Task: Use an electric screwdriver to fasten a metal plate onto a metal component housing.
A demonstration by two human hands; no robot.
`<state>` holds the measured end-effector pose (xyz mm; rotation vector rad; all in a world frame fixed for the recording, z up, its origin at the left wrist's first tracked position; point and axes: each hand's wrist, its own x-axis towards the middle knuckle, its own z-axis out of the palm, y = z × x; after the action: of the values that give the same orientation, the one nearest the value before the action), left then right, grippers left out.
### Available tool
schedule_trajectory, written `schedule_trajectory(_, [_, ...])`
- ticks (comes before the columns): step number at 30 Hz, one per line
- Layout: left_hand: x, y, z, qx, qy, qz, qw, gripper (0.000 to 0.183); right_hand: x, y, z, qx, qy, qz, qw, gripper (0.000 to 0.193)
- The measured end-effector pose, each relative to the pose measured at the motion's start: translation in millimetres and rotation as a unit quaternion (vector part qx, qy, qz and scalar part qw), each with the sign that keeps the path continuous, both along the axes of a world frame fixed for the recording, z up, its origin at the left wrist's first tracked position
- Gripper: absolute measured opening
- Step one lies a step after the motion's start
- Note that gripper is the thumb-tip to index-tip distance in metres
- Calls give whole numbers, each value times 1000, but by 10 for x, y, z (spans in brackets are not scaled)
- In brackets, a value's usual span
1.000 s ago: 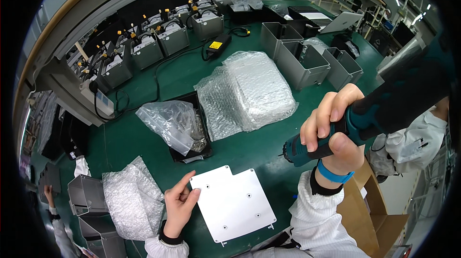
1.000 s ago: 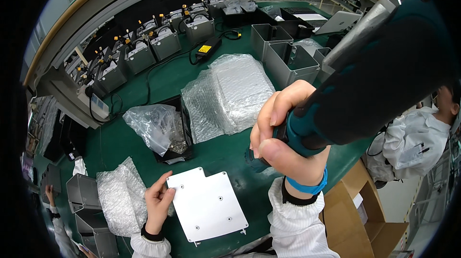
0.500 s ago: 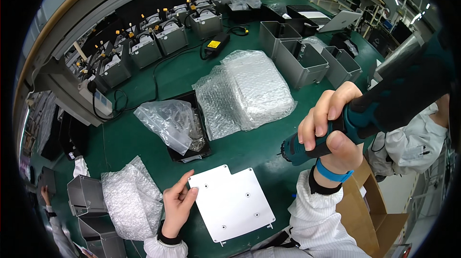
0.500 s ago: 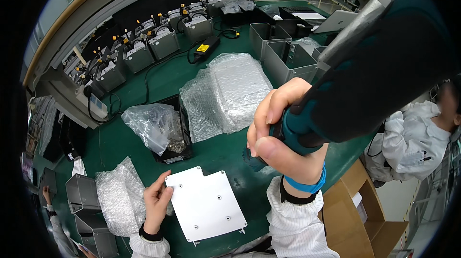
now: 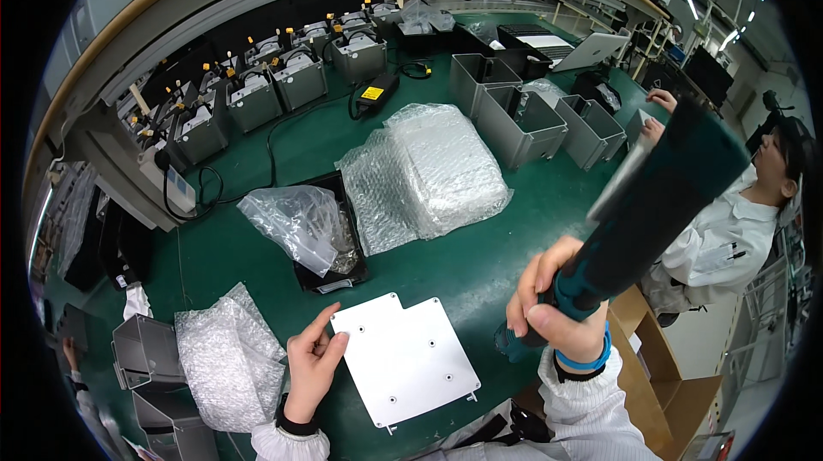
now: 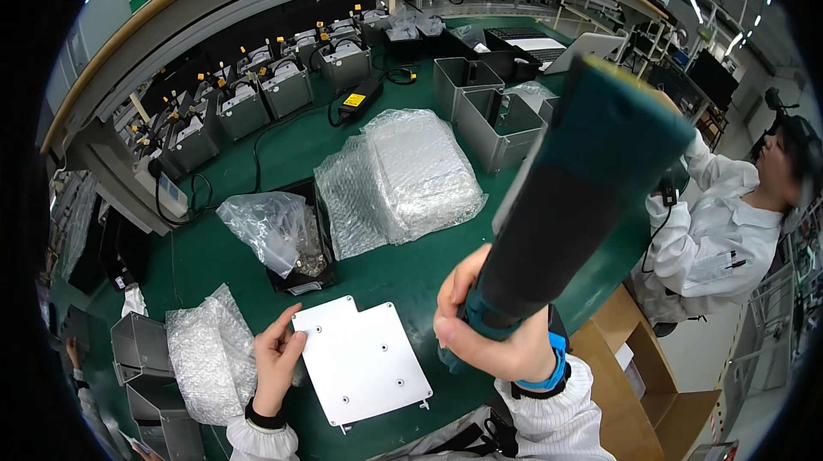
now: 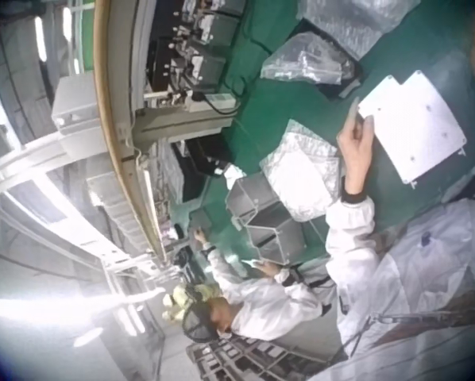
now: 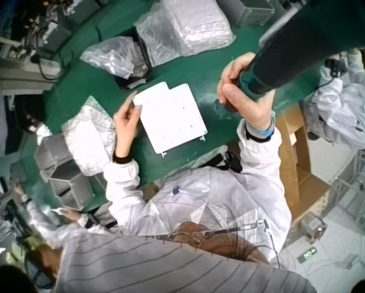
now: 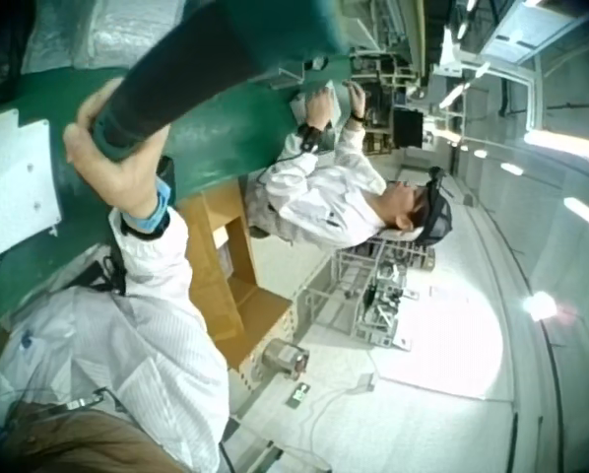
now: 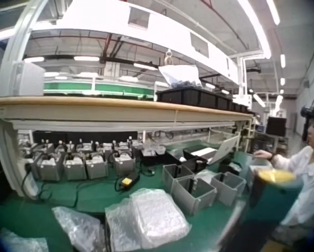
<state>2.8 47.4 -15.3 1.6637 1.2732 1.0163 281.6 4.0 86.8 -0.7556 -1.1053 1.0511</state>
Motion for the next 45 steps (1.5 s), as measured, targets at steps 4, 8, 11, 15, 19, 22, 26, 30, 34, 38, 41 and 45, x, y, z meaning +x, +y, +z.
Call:
schedule_trajectory(4, [50,5,24,4,6,-7,1000,39,-43,-296,-197,-7,-2,-17,1000,26])
schedule_trajectory(8, [46,16,-1,8,0,-8,1000,37,-161,-371,-206,-10,-112,-23,993,28])
schedule_trajectory(11, [35,13,5,7,-3,-7,1000,37,-228,-357,-204,6,-192,-12,981,29])
schedule_trajectory(15, [35,3,19,-2,-3,-4,1000,37,-318,-351,-224,20,-184,-7,983,30])
schedule_trajectory(19, [39,11,-8,-4,-7,-9,1000,37,-321,-345,-235,20,-227,-8,974,30])
schedule_trajectory(22, [37,3,18,-2,-2,-10,1000,37,-289,-353,-211,33,-237,-14,971,29])
schedule_trajectory(26, [24,4,22,6,5,-11,1000,37,-295,-349,-199,-6,-175,1,984,29])
schedule_trajectory(30, [34,12,26,-2,1,-8,1000,37,-315,-321,-255,22,-194,1,981,28])
schedule_trajectory(34, [28,0,-6,3,-35,-11,999,38,-288,-338,-215,16,-199,-9,980,28])
schedule_trajectory(38, [-84,39,115,-104,-192,104,970,41,-244,-372,-198,8,-144,-35,989,27])
schedule_trajectory(41, [-287,145,237,-143,-350,154,913,40,-153,-410,-140,23,-107,-47,993,28])
schedule_trajectory(45, [-341,103,551,-95,-401,162,897,27,-99,-445,-40,58,-36,-58,996,28])
